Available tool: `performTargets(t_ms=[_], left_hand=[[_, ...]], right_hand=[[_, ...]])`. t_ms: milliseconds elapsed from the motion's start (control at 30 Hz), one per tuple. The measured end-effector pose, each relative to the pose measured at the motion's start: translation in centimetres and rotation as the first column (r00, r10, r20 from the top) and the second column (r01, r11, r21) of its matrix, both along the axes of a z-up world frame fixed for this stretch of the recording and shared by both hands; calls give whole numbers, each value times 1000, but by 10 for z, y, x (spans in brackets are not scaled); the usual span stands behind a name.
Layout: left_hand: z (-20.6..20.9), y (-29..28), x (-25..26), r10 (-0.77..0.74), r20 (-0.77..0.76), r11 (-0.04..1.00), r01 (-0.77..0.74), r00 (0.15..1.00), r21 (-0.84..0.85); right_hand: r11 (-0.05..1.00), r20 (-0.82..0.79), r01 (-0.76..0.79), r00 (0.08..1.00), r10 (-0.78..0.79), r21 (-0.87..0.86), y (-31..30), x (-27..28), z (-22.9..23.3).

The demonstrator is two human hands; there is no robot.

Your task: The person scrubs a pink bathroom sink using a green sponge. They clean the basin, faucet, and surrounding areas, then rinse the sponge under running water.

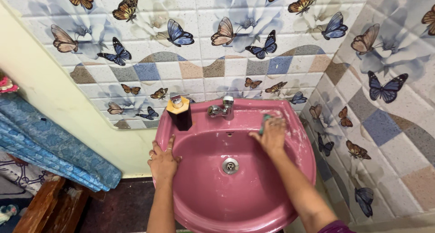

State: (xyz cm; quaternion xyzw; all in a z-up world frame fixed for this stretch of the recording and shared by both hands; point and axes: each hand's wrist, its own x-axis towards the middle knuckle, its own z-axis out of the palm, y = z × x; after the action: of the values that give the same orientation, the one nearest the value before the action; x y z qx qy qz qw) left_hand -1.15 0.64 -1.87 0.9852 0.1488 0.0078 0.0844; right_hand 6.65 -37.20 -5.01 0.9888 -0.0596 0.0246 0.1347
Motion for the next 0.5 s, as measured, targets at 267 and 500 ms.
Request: performTargets(t_ms=[267, 500], left_hand=[[-3, 1, 2, -2, 18, 1000, 3, 1000, -27], [3, 0, 1, -9, 4, 1000, 9, 1000, -20]], right_hand=[[993, 55, -114, 992, 114, -4, 30, 3, -15], [968, -10, 9, 1000, -6, 251, -13, 36, -21]])
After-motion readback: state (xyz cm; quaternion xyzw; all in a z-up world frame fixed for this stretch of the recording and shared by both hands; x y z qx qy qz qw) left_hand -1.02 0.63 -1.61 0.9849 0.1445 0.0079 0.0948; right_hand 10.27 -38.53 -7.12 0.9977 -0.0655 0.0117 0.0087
